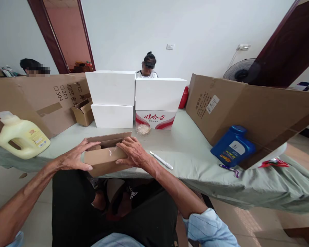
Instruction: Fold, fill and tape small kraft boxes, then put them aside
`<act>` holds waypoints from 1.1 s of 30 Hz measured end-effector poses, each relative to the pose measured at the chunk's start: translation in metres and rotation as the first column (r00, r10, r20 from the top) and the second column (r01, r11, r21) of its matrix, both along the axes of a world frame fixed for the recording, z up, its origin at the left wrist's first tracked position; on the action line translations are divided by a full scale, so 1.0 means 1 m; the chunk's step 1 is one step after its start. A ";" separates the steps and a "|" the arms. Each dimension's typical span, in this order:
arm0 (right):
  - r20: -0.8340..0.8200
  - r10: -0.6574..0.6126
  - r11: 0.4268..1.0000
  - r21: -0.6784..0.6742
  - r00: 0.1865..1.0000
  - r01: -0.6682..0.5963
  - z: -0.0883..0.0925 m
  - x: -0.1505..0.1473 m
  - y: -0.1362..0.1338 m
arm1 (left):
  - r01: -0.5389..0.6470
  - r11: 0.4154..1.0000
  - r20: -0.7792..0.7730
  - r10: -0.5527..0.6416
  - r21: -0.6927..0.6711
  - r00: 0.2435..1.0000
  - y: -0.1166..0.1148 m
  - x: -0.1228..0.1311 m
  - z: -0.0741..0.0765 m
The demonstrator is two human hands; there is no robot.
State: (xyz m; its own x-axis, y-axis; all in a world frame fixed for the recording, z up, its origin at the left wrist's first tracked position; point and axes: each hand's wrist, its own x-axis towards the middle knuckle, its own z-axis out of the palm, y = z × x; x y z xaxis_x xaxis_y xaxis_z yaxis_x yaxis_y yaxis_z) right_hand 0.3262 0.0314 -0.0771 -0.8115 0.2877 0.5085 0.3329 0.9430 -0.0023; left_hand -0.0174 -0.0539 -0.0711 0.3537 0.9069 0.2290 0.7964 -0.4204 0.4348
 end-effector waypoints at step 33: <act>-0.203 0.037 0.955 -0.281 0.978 -0.094 0.004 0.031 -0.025 | 0.063 0.996 0.098 -0.068 0.058 0.993 -0.016 -0.001 0.004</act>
